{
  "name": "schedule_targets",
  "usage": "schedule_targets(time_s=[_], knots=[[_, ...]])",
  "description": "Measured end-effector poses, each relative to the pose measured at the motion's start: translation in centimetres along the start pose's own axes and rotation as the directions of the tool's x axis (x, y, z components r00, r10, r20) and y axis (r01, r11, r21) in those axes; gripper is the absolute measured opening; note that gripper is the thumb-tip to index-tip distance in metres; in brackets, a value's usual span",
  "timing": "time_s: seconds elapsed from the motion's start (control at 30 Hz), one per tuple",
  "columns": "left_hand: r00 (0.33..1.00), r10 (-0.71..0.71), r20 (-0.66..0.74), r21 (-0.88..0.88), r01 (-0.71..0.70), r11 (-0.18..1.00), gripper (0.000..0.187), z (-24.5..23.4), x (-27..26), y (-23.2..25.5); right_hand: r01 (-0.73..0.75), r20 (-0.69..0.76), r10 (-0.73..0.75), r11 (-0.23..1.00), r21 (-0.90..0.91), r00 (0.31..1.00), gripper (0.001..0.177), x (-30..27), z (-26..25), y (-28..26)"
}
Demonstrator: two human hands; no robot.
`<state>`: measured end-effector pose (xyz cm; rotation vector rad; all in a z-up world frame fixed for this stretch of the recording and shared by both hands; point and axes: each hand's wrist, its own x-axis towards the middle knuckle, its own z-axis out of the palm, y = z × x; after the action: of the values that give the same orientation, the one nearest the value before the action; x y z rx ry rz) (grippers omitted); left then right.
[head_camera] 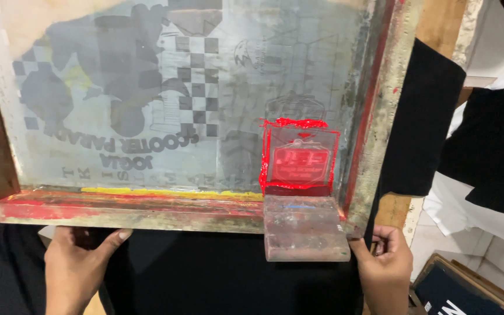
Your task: The person performs screen printing on black t-shirts by placing a screen over the garment and using a squeegee to apply red ink. They then lift the screen to reveal the printed logo and move the t-shirt to a drying rack.
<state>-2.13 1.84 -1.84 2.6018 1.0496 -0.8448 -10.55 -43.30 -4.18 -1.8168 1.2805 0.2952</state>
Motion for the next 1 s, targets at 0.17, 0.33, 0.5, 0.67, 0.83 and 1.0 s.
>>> schedule_targets(time_s=[0.17,0.33,0.5,0.67,0.83,1.0], knots=[[1.000,0.015,-0.001,-0.046,-0.015,0.999,0.068,0.2,-0.1,0.0,-0.058,-0.008,0.058,0.998,-0.011,0.998,0.029,-0.4,0.1,-1.4],[0.999,0.036,-0.003,-0.061,-0.036,0.998,0.070,0.0,-0.3,0.3,-0.043,-0.011,0.042,0.995,-0.089,0.999,0.026,-0.5,0.0,-1.6],[0.998,0.069,-0.011,-0.047,-0.070,0.996,0.070,0.2,-0.3,0.0,-0.010,-0.004,0.009,0.998,-0.059,1.000,0.026,-0.4,-0.1,-0.8],[0.997,0.081,-0.005,-0.077,-0.081,0.994,0.066,-0.1,-0.7,0.2,0.014,0.013,-0.013,0.996,-0.083,1.000,0.026,-0.5,0.0,-1.4],[0.998,0.059,0.008,-0.077,-0.058,0.995,0.066,-0.2,-0.7,0.3,-0.087,0.002,0.087,0.993,-0.077,0.996,0.028,-0.9,0.1,-2.6],[0.998,0.069,-0.008,-0.087,-0.069,0.994,0.060,0.0,-0.5,0.0,-0.065,-0.002,0.065,0.995,-0.071,0.998,0.027,-0.9,0.1,-2.7]])
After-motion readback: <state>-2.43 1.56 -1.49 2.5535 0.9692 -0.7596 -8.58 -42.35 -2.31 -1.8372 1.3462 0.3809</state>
